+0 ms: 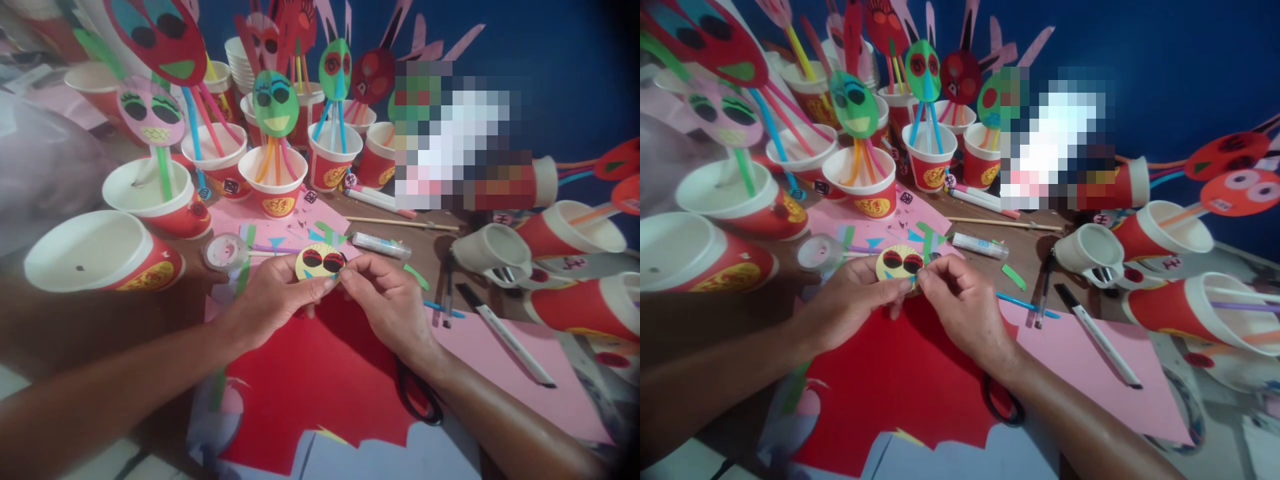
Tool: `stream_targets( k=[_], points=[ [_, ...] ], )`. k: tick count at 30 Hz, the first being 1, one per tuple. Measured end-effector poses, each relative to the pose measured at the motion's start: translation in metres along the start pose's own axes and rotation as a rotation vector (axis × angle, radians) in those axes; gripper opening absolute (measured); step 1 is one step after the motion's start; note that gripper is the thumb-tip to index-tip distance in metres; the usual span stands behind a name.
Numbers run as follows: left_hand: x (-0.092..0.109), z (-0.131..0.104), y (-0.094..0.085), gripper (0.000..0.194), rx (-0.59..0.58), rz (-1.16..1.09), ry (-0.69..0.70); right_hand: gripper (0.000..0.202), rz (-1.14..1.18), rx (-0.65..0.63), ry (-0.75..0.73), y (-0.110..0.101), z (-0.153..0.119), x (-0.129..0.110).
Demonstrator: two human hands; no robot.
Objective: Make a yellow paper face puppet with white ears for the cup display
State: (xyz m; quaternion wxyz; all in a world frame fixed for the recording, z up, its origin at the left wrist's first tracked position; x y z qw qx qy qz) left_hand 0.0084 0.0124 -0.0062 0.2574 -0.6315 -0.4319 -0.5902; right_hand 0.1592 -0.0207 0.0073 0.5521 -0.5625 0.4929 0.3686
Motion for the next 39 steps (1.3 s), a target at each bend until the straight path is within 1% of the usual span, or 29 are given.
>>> stream_targets(
  k=[4,10,12,14,17,19,21,26,34,39],
  points=[
    [0.0009,0.0001,0.0004,0.01,-0.003,-0.06,-0.013,0.014,0.022,-0.02,0.01,-0.0008,-0.0018,0.0003],
    [0.0035,0.0019,-0.0002,0.013,0.023,-0.089,-0.049,0.011,-0.043,-0.064,-0.049,-0.0001,-0.002,0.0017],
    [0.0037,0.0021,0.0,0.013,0.035,-0.095,-0.059,0.006,-0.044,-0.048,-0.068,0.0001,-0.0025,0.002],
    [0.0039,0.002,0.0004,0.014,0.042,-0.101,-0.058,0.002,-0.04,0.014,-0.094,-0.0007,-0.0037,0.0014],
    [0.0037,0.0017,0.0008,0.015,0.06,-0.117,-0.057,0.007,-0.124,0.119,-0.215,-0.0023,-0.0066,-0.0026],
    [0.0034,0.0015,0.0009,0.014,0.073,-0.139,-0.058,0.01,-0.214,0.135,-0.319,-0.0022,-0.0086,-0.0057],
    [0.0033,0.0012,0.0011,0.014,0.079,-0.155,-0.055,0.01,-0.278,0.125,-0.376,-0.0015,-0.0097,-0.0068],
    [0.003,0.0003,0.0009,0.015,0.063,-0.139,-0.046,0.008,-0.357,0.149,-0.37,-0.0008,-0.009,-0.0043],
    [0.0017,0.0009,-0.0006,0.015,0.032,-0.129,-0.051,0.006,-0.374,0.141,-0.328,-0.0016,-0.009,-0.0033],
    [0.0016,0.0005,-0.0005,0.015,0.022,-0.123,-0.039,0.008,-0.384,0.134,-0.343,-0.0013,-0.0091,-0.003]
  ],
)
Point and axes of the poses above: each hand's wrist, its own z-axis towards the middle knuckle, its own y-axis out of the palm, x = y × z, the point moved 2 cm from there along z, towards the middle knuckle, and after that the axes turned 8 degrees about y, right-handed, at the moved point
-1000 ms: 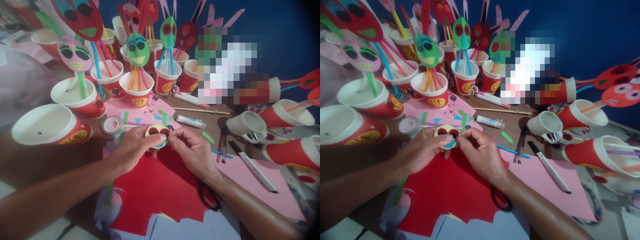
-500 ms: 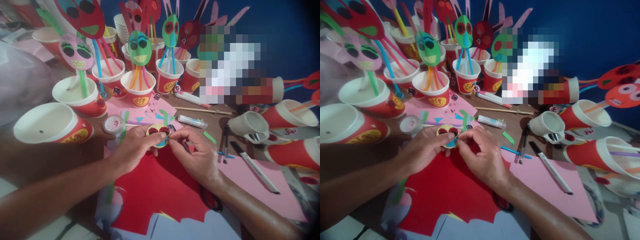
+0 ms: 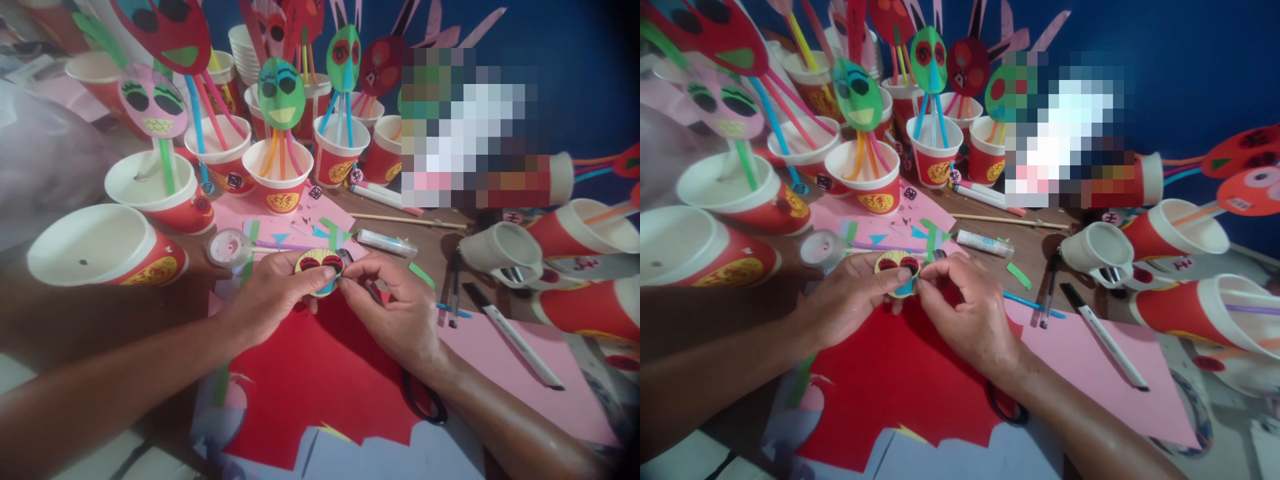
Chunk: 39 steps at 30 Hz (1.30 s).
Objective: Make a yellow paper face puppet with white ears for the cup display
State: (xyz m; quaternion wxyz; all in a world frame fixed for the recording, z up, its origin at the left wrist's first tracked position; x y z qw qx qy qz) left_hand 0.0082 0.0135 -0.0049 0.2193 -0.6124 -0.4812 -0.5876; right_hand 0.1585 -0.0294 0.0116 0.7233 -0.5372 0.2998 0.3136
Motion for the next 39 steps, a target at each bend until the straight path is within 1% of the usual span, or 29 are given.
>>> stream_targets(
  k=[5,10,16,23,30,39],
  points=[
    [-0.0004,-0.0006,-0.0007,0.016,0.0,0.045,0.003,0.01,0.009,0.005,-0.014,0.0001,0.0005,-0.0002],
    [-0.0004,-0.001,-0.0008,0.014,0.001,0.103,0.027,0.012,-0.025,-0.02,-0.009,-0.0007,0.0009,-0.0012],
    [0.0035,-0.001,0.0025,0.013,-0.004,0.105,0.026,0.014,-0.024,-0.042,0.003,-0.0009,0.0011,-0.0013],
    [0.0046,-0.0007,0.0039,0.012,0.001,0.1,-0.003,0.015,-0.09,-0.039,-0.071,-0.0004,0.0008,-0.0016],
    [0.0034,0.0,0.0034,0.014,0.004,0.089,0.004,0.013,-0.111,-0.049,-0.156,-0.001,-0.0002,-0.0014],
    [0.0041,0.0005,0.0043,0.012,0.029,0.043,-0.023,0.012,-0.131,-0.051,-0.188,-0.0012,-0.0009,-0.0001]
  ],
)
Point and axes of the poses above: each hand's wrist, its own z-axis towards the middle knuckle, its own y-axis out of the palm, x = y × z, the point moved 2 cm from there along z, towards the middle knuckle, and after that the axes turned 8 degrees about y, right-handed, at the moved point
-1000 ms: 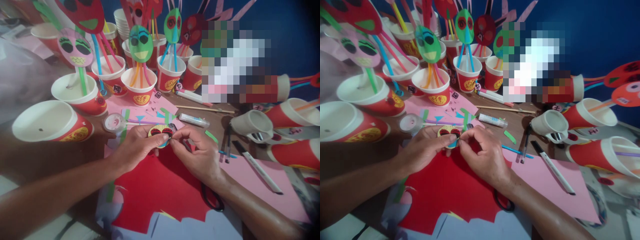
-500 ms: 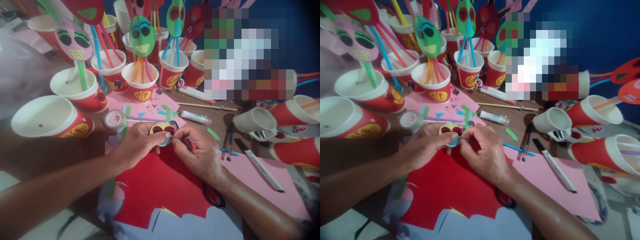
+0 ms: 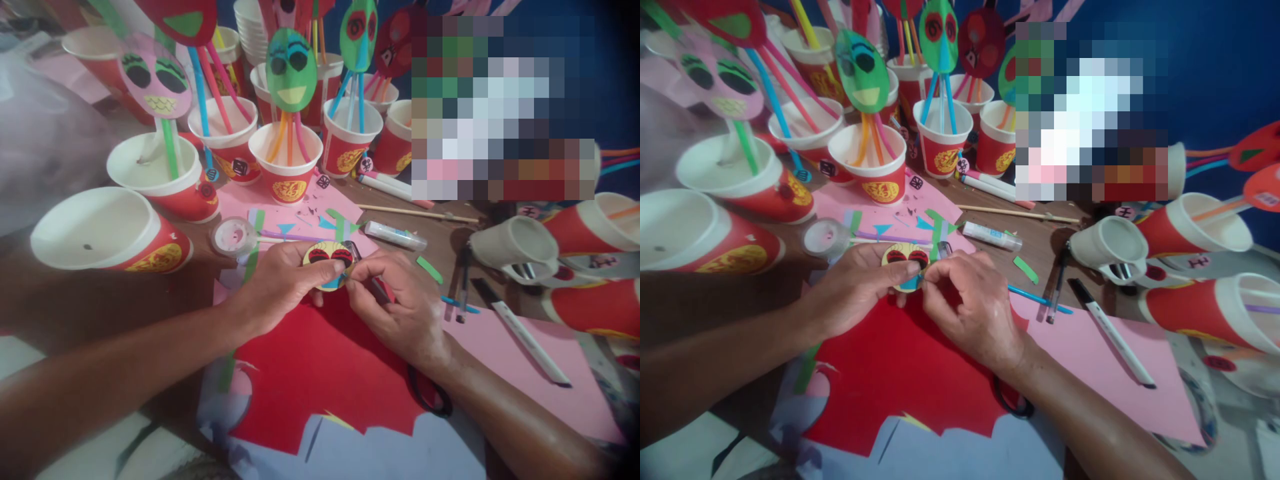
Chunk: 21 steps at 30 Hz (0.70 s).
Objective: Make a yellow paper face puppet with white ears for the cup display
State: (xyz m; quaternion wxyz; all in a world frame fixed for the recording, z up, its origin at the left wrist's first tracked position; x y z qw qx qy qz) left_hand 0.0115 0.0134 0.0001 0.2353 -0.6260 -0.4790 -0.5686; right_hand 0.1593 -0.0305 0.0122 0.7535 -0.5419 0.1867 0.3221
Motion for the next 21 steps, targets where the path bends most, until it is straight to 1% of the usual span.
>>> stream_targets(
  k=[3,5,9,12,15,17,21],
  points=[
    [0.0,0.0,0.0,0.015,0.001,-0.015,0.0,0.013,0.019,0.001,0.005,0.0,0.0,-0.001],
    [0.0,0.0,0.0,0.018,-0.002,-0.045,0.002,0.015,0.046,0.008,0.052,0.001,-0.001,-0.001],
    [-0.001,-0.001,-0.002,0.028,-0.01,-0.08,0.041,0.011,0.204,0.017,0.26,0.003,-0.002,0.004],
    [-0.002,-0.002,-0.004,0.027,-0.037,-0.01,0.05,0.007,0.322,0.014,0.387,0.004,-0.002,0.008],
    [-0.003,-0.002,-0.003,0.021,-0.066,0.087,0.068,0.007,0.368,0.014,0.399,0.004,-0.001,0.009],
    [-0.003,-0.002,-0.003,0.019,-0.058,0.118,0.078,0.008,0.374,0.019,0.385,0.003,0.0,0.008],
    [-0.005,-0.002,-0.003,0.018,-0.031,0.068,0.046,0.008,0.35,0.014,0.35,0.003,0.0,0.006]
  ],
)
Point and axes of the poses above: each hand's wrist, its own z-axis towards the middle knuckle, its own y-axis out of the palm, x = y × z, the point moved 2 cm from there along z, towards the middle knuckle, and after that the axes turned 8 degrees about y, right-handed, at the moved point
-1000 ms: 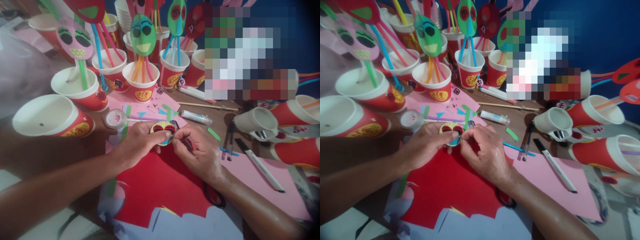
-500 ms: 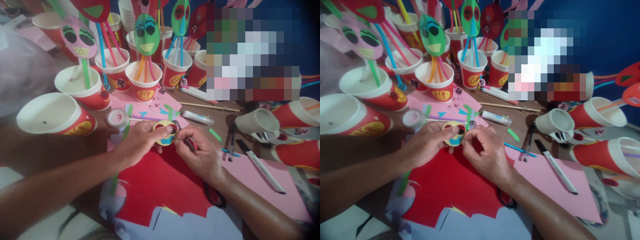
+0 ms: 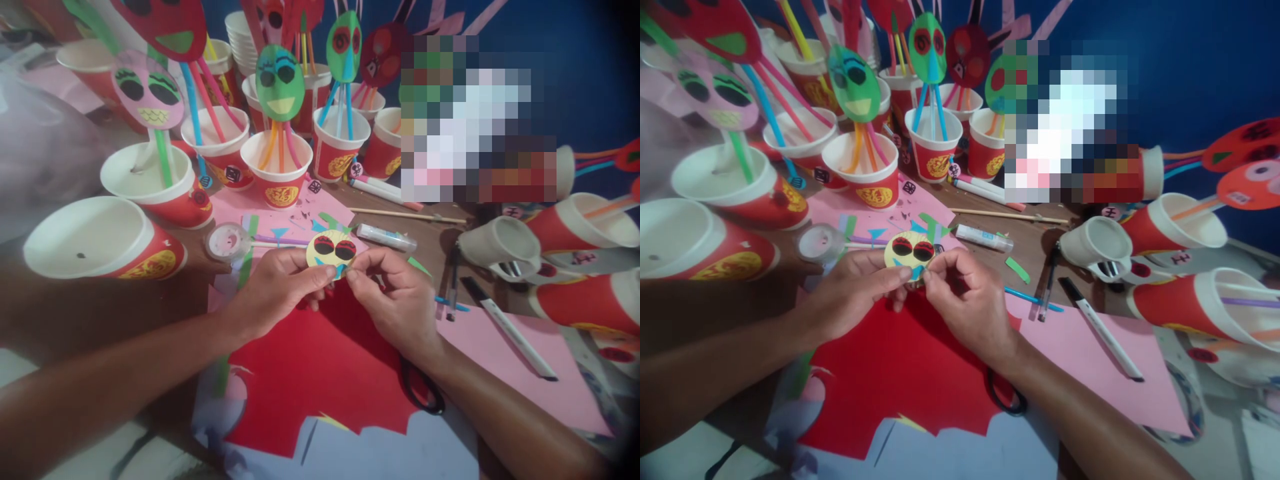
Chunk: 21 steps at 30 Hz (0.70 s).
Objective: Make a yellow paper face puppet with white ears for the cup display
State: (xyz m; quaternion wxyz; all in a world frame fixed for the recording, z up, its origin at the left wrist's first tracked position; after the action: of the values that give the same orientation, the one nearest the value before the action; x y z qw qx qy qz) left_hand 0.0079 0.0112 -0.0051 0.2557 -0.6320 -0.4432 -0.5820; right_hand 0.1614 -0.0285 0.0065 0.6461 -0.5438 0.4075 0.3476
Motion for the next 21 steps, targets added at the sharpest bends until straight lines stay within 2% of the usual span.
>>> stream_targets(
  k=[5,9,16,19,21],
  points=[
    [-0.0011,0.0001,-0.0006,0.026,0.044,-0.033,-0.059,0.011,-0.133,-0.005,-0.129,0.0006,-0.0028,-0.0024],
    [0.0014,0.0004,0.0023,0.022,0.103,-0.084,-0.068,0.015,-0.179,-0.007,-0.233,0.0012,-0.0027,-0.0039],
    [0.0034,0.0018,0.0043,0.02,0.134,-0.094,-0.075,0.016,-0.212,-0.016,-0.363,0.0012,-0.002,-0.0096],
    [0.0017,0.0017,0.0038,0.021,0.127,-0.083,-0.089,0.015,-0.208,-0.01,-0.355,0.0006,-0.0029,-0.0089],
    [0.0011,0.0014,0.0035,0.022,0.124,-0.073,-0.084,0.014,-0.183,0.005,-0.287,-0.0007,-0.0029,-0.0061]
  ],
)
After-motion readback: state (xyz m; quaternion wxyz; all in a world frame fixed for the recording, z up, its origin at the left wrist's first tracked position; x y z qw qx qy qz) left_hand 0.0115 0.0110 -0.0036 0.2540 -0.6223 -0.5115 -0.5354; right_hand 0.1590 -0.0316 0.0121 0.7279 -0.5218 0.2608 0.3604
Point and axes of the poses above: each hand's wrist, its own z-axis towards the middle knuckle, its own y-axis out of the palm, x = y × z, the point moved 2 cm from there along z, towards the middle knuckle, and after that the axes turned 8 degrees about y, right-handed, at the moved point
